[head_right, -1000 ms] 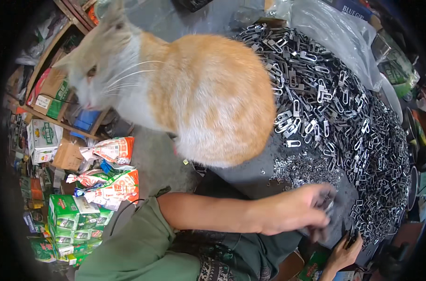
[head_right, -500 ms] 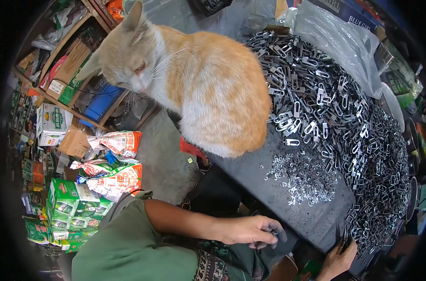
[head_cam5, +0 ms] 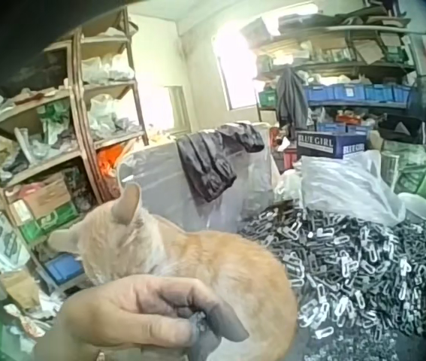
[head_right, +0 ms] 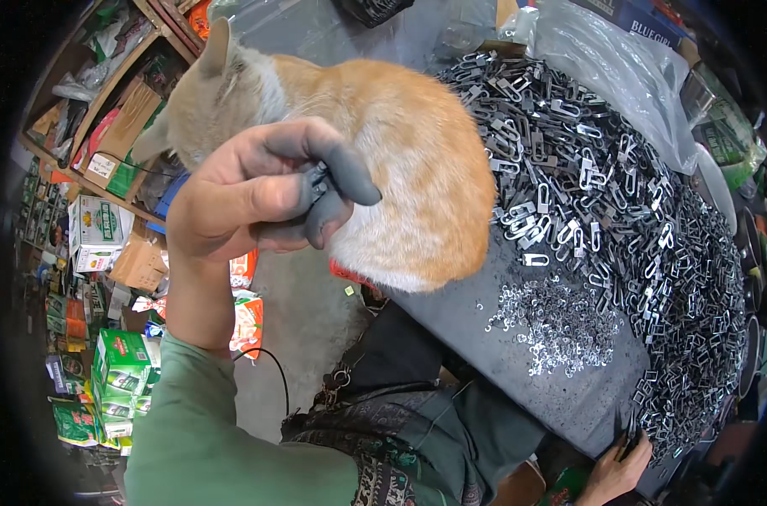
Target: The person assembles metal hardware components by picking up individual pieces and fastening small metal rings onto them using pliers.
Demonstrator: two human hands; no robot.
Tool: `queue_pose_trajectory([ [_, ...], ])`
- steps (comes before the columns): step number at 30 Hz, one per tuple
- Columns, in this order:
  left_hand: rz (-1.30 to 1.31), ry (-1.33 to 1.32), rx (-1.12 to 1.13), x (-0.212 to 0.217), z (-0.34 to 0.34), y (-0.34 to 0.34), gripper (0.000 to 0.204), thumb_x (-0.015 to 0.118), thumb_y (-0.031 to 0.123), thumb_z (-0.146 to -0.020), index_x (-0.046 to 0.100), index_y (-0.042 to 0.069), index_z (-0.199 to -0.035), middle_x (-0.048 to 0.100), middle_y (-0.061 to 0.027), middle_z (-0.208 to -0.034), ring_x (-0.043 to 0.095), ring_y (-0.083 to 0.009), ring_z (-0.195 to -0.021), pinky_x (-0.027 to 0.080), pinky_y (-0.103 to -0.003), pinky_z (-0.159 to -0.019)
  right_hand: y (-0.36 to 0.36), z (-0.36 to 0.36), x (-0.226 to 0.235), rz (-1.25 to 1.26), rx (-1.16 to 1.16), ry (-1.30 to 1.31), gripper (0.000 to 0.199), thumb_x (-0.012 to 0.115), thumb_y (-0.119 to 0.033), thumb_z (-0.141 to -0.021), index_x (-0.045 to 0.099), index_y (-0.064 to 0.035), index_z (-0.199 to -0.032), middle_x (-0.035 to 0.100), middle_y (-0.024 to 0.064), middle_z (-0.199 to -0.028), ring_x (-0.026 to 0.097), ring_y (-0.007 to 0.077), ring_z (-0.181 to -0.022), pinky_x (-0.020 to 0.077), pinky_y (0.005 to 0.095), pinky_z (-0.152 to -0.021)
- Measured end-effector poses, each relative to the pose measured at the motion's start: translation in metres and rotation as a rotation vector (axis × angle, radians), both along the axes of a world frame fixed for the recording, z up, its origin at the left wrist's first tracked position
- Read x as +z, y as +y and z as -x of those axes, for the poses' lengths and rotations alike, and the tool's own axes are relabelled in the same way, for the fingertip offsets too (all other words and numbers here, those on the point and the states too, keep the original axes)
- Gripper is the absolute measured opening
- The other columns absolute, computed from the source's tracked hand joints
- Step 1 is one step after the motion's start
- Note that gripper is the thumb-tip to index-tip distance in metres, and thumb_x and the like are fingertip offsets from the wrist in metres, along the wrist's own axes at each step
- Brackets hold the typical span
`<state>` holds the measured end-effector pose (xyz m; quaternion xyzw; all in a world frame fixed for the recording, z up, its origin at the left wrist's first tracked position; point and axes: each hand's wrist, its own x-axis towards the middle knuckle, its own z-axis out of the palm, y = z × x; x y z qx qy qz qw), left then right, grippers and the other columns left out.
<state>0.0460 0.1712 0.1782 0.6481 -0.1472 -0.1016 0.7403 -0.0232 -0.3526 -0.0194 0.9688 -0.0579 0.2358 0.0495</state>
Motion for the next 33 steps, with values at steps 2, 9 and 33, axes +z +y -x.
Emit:
queue_pose_trajectory([
  [2,0.001,0.003,-0.038,-0.004,-0.004,0.005,0.044,0.061,0.026,-0.088,0.056,-0.012,-0.110,0.059,-0.0115,-0.073,0.034,-0.0018,-0.048,0.023,-0.017,-0.041,0.000,-0.002,0.001,-0.021,0.009,0.027,0.030,0.061,-0.016,-0.091,0.057,0.0003,-0.116,0.061,0.0190,-0.110,0.059,0.0379,-0.100,0.0473,0.0414,-0.082],
  [9,0.001,0.021,-0.136,-0.019,-0.026,0.009,0.042,0.057,0.022,-0.093,0.054,-0.013,-0.116,0.062,-0.0103,-0.077,0.039,-0.0020,-0.050,0.028,-0.017,-0.044,-0.001,-0.001,-0.001,-0.016,-0.008,0.027,0.031,0.061,-0.014,-0.090,0.056,0.0007,-0.117,0.062,0.0190,-0.110,0.059,0.0379,-0.100,0.0473,0.0414,-0.082],
  [33,0.555,0.931,-0.347,-0.187,0.081,-0.204,0.025,0.053,0.003,-0.095,0.054,0.003,-0.120,0.065,-0.0051,-0.102,0.063,-0.0114,-0.088,0.050,-0.024,-0.075,0.045,-0.010,0.043,-0.272,0.369,0.345,0.031,0.051,0.006,-0.073,0.054,0.0024,-0.104,0.052,0.0222,-0.104,0.053,0.0452,-0.093,0.0443,0.0443,-0.079],
])
